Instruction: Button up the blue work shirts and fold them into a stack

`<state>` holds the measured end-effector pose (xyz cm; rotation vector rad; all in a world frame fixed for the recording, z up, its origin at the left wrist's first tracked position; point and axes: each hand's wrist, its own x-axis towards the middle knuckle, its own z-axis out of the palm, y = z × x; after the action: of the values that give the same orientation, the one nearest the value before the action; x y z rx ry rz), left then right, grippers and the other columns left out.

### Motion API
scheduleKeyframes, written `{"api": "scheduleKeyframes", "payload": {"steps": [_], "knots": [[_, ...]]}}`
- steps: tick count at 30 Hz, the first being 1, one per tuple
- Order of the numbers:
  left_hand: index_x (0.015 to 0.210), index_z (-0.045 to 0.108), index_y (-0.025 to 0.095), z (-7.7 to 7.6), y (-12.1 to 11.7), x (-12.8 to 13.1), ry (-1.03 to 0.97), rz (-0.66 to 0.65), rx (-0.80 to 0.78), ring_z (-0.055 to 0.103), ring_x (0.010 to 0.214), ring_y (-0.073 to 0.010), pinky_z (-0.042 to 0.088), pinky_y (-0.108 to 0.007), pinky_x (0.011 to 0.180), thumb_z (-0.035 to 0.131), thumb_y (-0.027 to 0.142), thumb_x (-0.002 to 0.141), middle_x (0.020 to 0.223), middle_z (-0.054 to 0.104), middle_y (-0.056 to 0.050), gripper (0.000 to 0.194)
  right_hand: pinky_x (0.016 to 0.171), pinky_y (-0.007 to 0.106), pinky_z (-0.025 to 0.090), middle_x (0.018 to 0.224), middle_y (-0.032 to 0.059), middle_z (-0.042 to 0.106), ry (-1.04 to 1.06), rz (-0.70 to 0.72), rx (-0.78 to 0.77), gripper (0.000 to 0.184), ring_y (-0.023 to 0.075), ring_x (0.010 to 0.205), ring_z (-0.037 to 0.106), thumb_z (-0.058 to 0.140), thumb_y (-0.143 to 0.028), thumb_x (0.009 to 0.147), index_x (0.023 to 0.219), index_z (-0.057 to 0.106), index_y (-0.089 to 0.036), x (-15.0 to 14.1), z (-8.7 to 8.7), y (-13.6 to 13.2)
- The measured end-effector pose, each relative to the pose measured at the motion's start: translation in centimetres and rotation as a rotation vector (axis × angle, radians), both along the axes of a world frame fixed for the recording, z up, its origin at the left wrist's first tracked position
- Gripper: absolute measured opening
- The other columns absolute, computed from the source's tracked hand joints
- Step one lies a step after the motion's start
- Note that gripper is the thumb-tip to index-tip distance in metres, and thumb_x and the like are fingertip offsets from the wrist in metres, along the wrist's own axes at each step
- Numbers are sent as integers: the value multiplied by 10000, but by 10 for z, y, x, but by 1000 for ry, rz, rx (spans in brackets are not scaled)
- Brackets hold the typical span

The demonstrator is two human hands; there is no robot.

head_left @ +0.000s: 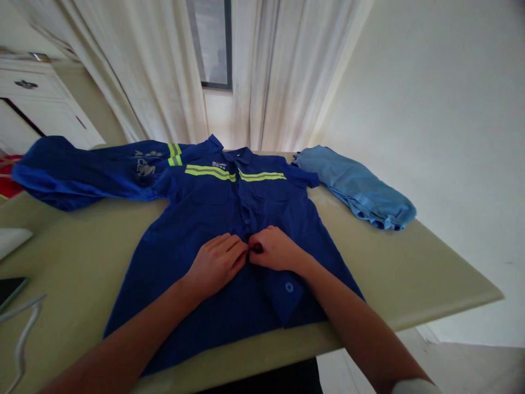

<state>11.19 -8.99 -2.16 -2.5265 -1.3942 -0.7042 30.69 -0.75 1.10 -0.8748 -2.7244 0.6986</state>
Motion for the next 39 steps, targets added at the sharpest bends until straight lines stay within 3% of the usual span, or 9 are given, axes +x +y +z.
{"api": "scheduleKeyframes", "payload": {"steps": [3, 6, 10, 20, 28, 32, 39], "knots": [[965, 694, 201, 0, 1, -3, 23, -14, -17, 621, 823, -204, 517, -369, 764, 521, 238, 1028, 896, 695, -51, 188, 614, 252, 357, 676, -24, 685, 57, -46, -70, 51, 145, 630, 615, 736, -166, 785, 779, 730, -217, -1, -3, 2], [942, 694, 201, -1, 2, -3, 55, -39, -37, 611, 794, -207, 507, -372, 734, 519, 251, 1035, 868, 688, -41, 205, 626, 257, 366, 744, -10, 712, 46, -129, -21, 105, 163, 679, 636, 740, -172, 779, 870, 717, -221, -1, -4, 1], [946, 695, 206, -3, 1, -1, 9, -22, -65, 619, 815, -206, 501, -366, 753, 513, 259, 1044, 877, 693, -39, 213, 629, 257, 363, 747, -12, 703, 23, -67, -24, 134, 163, 681, 630, 731, -145, 773, 879, 699, -220, 0, -6, 2], [953, 694, 216, -2, 2, -3, -32, -34, -71, 629, 799, -191, 507, -337, 752, 532, 227, 1040, 863, 692, -27, 184, 594, 217, 447, 642, -45, 675, 106, 17, -408, 130, 127, 600, 637, 665, -111, 766, 836, 743, -188, 7, -3, 12], [1022, 663, 207, -6, 3, -1, -178, -6, -104, 659, 836, -187, 527, -338, 779, 563, 241, 1025, 918, 720, -23, 106, 512, 198, 459, 628, -44, 637, 297, -80, -824, 100, 104, 520, 606, 580, -186, 800, 805, 678, -168, 6, -19, 22], [1009, 646, 209, -7, 3, -1, -206, 9, -137, 654, 830, -185, 519, -334, 776, 536, 222, 1025, 909, 702, -26, 112, 505, 184, 435, 630, -51, 632, 362, -80, -885, 78, 84, 520, 573, 651, -225, 779, 818, 678, -163, 4, -26, 23], [997, 614, 210, -6, 2, -2, -220, 6, -204, 639, 809, -191, 502, -336, 753, 520, 213, 1027, 885, 667, -20, 99, 509, 195, 461, 613, -39, 645, 386, -81, -962, 202, 91, 519, 578, 762, -325, 765, 831, 697, -146, 4, -27, 23]]}}
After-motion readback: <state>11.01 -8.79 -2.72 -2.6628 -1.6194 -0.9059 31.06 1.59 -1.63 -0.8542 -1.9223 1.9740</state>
